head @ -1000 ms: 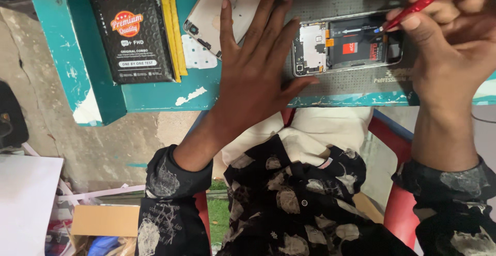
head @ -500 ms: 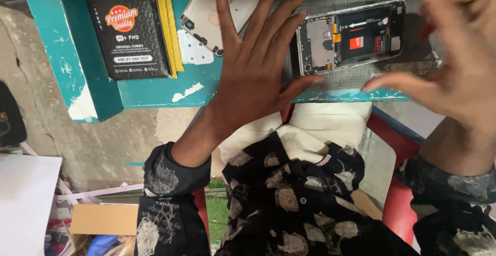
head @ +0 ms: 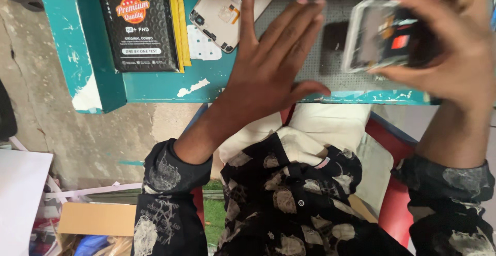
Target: The person uses a red screwdriver to remove screws from a disassembled smartphone on a workbench. They lift and reposition the phone, then continue unscrewing internal components. The back cover and a replacement battery package are visible nearby.
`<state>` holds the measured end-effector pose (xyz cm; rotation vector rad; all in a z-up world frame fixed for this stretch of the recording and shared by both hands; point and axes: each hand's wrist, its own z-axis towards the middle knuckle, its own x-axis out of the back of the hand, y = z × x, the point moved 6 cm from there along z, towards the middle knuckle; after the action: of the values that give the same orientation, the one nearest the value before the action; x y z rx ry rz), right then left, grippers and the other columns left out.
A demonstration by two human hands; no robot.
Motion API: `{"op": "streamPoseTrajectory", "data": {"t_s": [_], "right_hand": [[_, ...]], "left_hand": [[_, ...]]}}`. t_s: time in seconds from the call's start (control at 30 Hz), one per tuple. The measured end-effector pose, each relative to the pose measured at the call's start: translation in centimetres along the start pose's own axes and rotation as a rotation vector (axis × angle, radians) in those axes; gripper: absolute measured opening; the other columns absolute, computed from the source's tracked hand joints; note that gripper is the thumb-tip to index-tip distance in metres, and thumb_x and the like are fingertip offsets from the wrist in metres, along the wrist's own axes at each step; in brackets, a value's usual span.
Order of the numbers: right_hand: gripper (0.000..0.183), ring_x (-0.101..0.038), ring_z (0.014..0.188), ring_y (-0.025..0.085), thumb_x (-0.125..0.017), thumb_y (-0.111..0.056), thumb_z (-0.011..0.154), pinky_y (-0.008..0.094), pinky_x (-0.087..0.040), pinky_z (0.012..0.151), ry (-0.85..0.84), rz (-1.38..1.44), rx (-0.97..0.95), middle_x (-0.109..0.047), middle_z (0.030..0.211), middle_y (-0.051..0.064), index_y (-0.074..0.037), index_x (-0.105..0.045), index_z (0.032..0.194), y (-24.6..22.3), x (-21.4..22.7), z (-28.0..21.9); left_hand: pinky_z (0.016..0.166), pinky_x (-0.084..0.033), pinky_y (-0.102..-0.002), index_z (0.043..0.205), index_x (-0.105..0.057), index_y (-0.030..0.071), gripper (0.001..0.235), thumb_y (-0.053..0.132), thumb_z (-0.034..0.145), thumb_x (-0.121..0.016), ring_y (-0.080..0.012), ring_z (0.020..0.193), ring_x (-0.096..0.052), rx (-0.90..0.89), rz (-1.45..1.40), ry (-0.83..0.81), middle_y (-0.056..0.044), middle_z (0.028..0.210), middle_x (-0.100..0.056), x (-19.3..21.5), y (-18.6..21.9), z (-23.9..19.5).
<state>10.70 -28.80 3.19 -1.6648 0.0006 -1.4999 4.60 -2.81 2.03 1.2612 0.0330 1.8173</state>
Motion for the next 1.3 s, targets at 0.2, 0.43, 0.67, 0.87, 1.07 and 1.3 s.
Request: {"op": "streamPoseTrajectory", "data": {"t_s": [0.2,0.43,0.67,0.87,1.07,1.3], "right_hand": [[0.082,-0.057,0.130,0.029,-0.086,-0.044,0.085,0.040,-0.050,0.113,-0.052,0.240,-0.624,-0.058,0.140,0.016,-0.011,-0.049,0.151,11.8,-1.4,-5.2],[0.083,-0.042,0.140,0.040,-0.073,-0.061,0.092,0.059,-0.036,0.114,-0.303,-0.090,-1.120,-0.051,0.146,0.023,-0.012,-0.046,0.153,24.0,-7.0,-10.2],[0.089,-0.042,0.139,0.045,-0.074,-0.064,0.093,0.061,-0.037,0.112,-0.305,-0.139,-0.978,-0.053,0.145,0.027,-0.008,-0.046,0.156,26.0,-8.4,-10.1],[0.074,-0.065,0.120,0.036,-0.092,-0.023,0.087,0.043,-0.056,0.101,0.056,-0.095,-0.085,-0.063,0.129,0.023,0.003,-0.051,0.144,9.4,-0.9,-5.2],[0.071,-0.071,0.116,0.030,-0.096,-0.003,0.082,0.036,-0.060,0.101,0.090,-0.143,0.104,-0.067,0.127,0.022,0.010,-0.054,0.137,-2.5,1.6,0.0],[0.075,-0.070,0.112,0.031,-0.100,-0.013,0.078,0.038,-0.058,0.096,0.106,-0.241,0.070,-0.069,0.125,0.020,0.007,-0.058,0.137,-3.7,1.2,1.0]], "left_hand": [[0.126,-0.005,-0.079,0.147,-0.059,-0.002,0.069,0.042,0.097,-0.079,-0.0339,0.157,-0.033,0.079,0.155,-0.148,-0.015,0.163,-0.044,-0.5,0.0,-0.2],[0.125,-0.003,-0.079,0.157,-0.057,0.011,0.080,0.060,0.097,-0.074,-0.0329,0.160,-0.021,-0.023,0.113,-0.218,-0.008,0.169,-0.038,-1.1,0.9,0.3],[0.127,-0.003,-0.077,0.158,-0.055,0.018,0.081,0.065,0.093,-0.071,-0.0310,0.161,-0.019,-0.016,0.050,-0.301,-0.003,0.171,-0.034,-2.1,0.9,0.4],[0.128,-0.003,-0.079,0.144,-0.064,0.018,0.061,0.056,0.097,-0.071,-0.0261,0.163,-0.016,-0.101,0.095,-0.211,-0.001,0.170,-0.035,-2.1,1.0,-0.2],[0.129,-0.007,-0.080,0.136,-0.069,0.014,0.046,0.041,0.101,-0.079,-0.0235,0.160,-0.016,-0.101,0.164,-0.193,-0.005,0.167,-0.034,-1.8,0.8,-0.6],[0.127,-0.004,-0.081,0.136,-0.069,0.018,0.044,0.040,0.099,-0.079,-0.0257,0.161,-0.013,-0.103,0.091,-0.190,-0.008,0.169,-0.026,-1.8,1.1,-0.5]]}}
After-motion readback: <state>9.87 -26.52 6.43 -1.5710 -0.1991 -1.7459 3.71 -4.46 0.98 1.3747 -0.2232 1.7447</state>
